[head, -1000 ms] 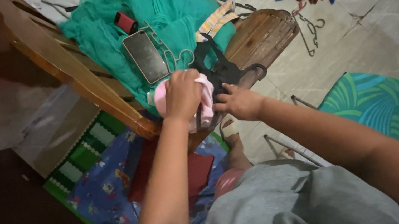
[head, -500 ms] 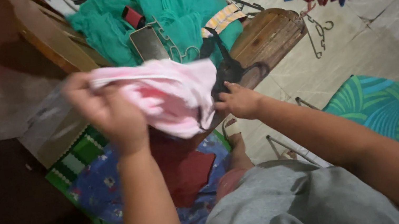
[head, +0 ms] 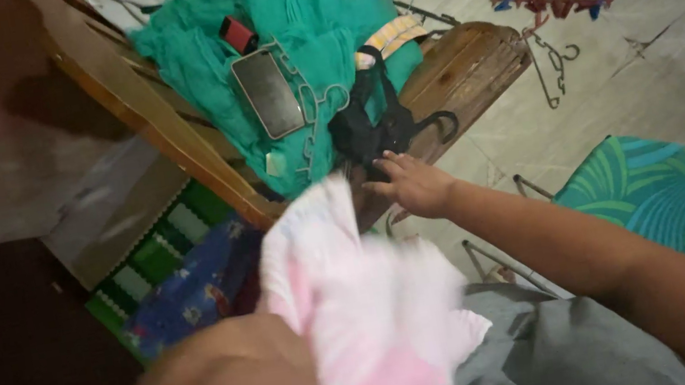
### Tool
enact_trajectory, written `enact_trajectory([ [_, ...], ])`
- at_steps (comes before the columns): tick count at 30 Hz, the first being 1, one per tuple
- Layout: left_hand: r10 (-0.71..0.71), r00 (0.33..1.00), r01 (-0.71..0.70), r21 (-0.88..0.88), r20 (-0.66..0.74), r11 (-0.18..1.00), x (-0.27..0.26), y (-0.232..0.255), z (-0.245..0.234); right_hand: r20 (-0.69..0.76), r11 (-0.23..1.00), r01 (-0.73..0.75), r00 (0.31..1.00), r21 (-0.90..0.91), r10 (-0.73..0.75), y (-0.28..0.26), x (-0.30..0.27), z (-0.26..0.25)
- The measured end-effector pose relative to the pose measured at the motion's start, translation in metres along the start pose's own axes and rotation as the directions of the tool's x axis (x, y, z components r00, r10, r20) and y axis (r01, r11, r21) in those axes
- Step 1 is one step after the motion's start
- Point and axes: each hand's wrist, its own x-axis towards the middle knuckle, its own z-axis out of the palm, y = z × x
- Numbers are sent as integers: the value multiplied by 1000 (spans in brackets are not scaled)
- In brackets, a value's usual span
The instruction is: The person irons a pink and white striped cloth on an ironing board, smoothing it with their hand and using a steam iron. They flip the cloth to iron the other side, then fold it neatly and place it on a nearby surface.
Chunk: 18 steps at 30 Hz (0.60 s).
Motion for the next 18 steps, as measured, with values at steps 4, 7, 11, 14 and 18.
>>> enact_trajectory([
  [4, -192, 978, 193, 4, -81, 981, 33, -21, 27, -249, 998, -28, 968, 47, 39, 5, -16, 12],
  [7, -377, 922, 383, -54, 88, 922, 72, -46, 35, -294, 876, -67, 927, 478, 231, 0, -45, -6],
  [11, -201, 977, 212, 317, -67, 925, 124, -97, 80, -309, 270, 246, 924, 931, 225, -12, -126, -83],
  [14, -53, 983, 129, 450, -178, 884, 156, -131, 119, -117, 563, -126, 920, 817, 375, -33, -207, -150],
  [18, 169, 969, -10, 649, -183, 761, 186, -168, 185, -277, 258, 173, 850, 950, 447, -33, -320, -158],
])
